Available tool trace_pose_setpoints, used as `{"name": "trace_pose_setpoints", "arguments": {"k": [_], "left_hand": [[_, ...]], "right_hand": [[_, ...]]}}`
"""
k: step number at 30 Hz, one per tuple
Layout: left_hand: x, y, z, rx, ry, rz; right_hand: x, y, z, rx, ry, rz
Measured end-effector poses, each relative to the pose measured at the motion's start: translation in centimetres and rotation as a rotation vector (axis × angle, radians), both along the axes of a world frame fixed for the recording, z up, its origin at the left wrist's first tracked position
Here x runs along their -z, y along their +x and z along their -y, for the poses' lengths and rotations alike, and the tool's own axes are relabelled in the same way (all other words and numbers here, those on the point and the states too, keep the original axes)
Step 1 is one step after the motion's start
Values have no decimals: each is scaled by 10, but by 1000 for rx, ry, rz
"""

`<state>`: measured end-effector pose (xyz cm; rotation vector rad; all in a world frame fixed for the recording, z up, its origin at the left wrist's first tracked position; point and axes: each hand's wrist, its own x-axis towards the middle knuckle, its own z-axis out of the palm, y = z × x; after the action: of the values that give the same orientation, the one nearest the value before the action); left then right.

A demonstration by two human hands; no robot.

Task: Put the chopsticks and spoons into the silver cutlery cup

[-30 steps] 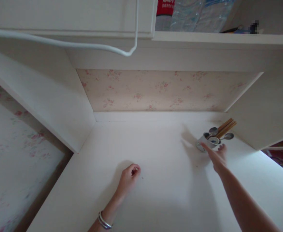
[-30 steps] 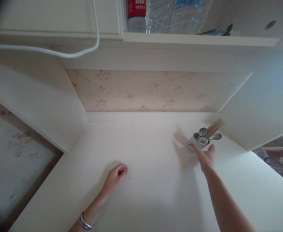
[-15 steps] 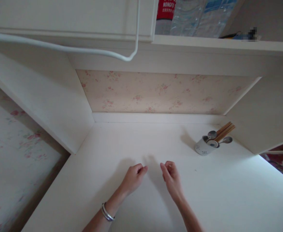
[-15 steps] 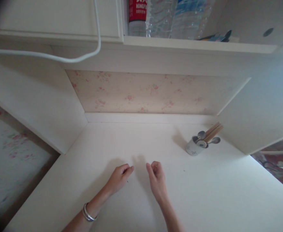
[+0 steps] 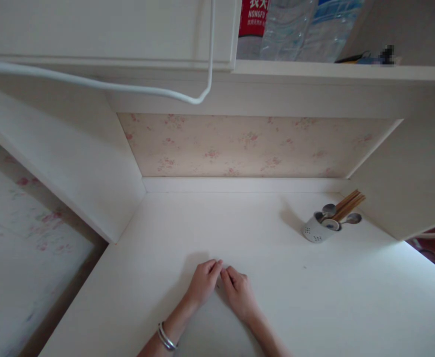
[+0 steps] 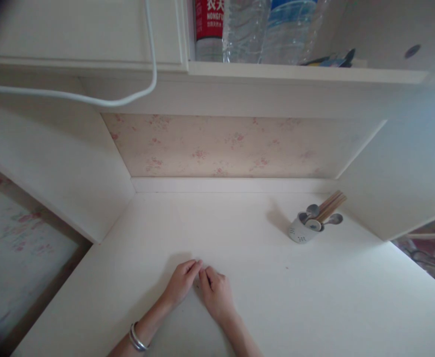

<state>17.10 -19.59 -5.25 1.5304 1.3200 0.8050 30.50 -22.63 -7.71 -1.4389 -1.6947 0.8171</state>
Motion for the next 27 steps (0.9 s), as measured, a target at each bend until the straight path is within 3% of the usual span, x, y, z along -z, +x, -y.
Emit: {"name": "trace_pose_setpoints", "arguments": {"k": [27], "left_hand": [[-1,-2,3,2,-7,48]], "right_hand": [[-9,-1,1,-34,-39,19]]}}
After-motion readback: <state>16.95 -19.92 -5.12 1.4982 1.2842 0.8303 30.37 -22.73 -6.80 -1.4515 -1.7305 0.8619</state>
